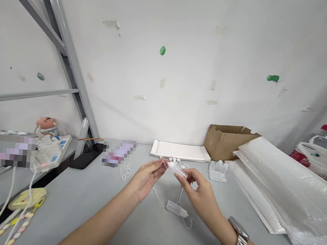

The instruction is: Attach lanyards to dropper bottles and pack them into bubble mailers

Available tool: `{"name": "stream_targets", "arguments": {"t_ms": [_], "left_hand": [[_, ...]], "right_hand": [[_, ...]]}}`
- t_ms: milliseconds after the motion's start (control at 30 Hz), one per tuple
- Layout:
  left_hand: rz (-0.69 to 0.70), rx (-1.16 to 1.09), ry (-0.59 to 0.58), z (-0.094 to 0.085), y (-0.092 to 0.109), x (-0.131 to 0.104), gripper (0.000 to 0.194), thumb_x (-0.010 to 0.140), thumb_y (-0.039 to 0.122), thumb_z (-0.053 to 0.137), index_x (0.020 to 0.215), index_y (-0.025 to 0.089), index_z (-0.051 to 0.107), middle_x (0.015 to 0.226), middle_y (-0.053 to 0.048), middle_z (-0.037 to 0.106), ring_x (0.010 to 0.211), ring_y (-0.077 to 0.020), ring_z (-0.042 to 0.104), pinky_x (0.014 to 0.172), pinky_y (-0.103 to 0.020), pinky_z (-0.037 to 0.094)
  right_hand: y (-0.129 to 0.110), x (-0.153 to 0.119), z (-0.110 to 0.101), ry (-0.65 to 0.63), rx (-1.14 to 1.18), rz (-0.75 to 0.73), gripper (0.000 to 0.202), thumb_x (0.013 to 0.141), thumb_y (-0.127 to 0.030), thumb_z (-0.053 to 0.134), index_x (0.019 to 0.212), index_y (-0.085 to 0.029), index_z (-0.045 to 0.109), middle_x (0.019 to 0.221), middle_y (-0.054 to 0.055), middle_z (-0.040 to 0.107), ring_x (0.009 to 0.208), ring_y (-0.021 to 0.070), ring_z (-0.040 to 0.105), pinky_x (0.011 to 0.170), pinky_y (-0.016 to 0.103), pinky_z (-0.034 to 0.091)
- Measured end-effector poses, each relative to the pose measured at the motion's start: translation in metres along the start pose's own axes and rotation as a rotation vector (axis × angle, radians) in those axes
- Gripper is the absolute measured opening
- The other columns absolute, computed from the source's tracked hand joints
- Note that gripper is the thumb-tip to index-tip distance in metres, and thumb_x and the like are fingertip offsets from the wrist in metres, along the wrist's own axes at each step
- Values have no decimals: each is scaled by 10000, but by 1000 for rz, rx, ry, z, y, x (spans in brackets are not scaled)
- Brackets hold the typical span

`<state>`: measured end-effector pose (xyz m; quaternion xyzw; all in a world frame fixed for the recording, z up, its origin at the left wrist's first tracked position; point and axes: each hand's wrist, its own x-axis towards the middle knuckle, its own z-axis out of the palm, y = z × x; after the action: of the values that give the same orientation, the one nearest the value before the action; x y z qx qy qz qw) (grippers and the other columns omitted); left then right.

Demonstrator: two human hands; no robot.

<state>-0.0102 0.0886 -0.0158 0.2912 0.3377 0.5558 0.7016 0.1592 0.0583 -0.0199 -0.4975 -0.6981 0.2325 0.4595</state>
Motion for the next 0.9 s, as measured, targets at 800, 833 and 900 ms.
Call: {"name": "stream_targets", "arguments": {"t_ms": [800,833,900], "left_hand": [[-5,23,-19,0,2,0,93,739,196,650,787,137,704,924,-61,703,849,-127,630,894,-247,439],[-2,25,-19,0,2,0,91,738,195,650,785,138,704,922,-60,704,848,-126,630,894,-247,439],[6,35,-23,0,3,0,92,731,197,658,779,136,705,910,-60,707,843,-126,629,898,-253,434]], "right_hand": [[-4,0,-2,-32,-49,-17,270,836,-452,479,837,-207,595,690,19,608,677,183,530,669,326,427],[-4,0,-2,-34,-52,-14,270,837,-451,477,835,-208,594,686,17,608,679,183,531,669,326,427],[-4,0,-2,-39,-57,-15,271,842,-449,470,833,-208,594,694,18,614,676,182,534,664,322,429]]}}
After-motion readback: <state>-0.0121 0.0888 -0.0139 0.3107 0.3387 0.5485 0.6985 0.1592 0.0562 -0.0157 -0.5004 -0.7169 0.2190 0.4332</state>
